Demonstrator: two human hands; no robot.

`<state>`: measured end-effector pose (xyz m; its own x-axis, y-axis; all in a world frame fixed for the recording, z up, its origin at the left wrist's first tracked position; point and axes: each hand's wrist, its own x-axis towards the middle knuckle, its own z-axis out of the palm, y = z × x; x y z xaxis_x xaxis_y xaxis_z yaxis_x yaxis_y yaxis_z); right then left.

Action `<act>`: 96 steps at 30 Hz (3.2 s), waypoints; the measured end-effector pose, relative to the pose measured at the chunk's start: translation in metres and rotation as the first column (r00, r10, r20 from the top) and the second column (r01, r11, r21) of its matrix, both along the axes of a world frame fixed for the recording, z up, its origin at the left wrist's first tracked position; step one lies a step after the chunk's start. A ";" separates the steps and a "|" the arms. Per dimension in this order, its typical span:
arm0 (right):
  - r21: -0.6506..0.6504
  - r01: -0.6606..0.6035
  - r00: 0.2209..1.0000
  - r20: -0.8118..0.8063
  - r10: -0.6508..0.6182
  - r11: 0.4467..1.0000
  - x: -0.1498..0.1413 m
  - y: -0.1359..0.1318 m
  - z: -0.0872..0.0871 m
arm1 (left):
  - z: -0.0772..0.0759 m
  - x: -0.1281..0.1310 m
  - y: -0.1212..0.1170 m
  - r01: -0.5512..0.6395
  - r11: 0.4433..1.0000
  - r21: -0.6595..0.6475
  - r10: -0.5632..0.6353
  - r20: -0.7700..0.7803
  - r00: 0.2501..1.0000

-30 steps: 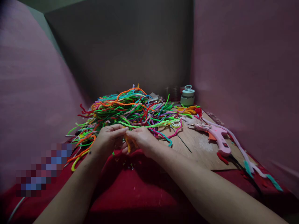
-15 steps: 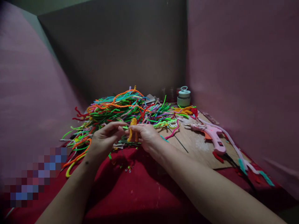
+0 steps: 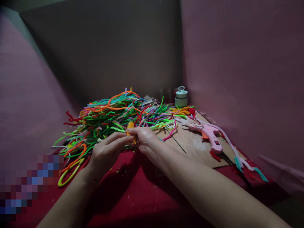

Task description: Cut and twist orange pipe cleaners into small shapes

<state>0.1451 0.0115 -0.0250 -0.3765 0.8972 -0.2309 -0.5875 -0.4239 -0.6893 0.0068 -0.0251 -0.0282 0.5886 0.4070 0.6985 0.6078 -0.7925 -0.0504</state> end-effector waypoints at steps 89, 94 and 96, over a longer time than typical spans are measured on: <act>0.593 0.003 0.945 0.261 -0.196 0.805 -0.003 -0.010 -0.011 | 0.007 0.008 -0.012 -0.327 0.908 -0.261 0.386 0.218 0.896; 0.511 -0.072 0.972 0.227 -0.054 0.857 -0.002 -0.012 -0.006 | 0.014 0.008 -0.008 -0.025 0.693 -0.720 0.470 0.425 0.773; 0.504 -0.085 0.975 0.220 -0.033 0.860 -0.002 -0.012 -0.006 | 0.015 0.007 -0.005 0.079 0.629 -0.773 0.494 0.476 0.727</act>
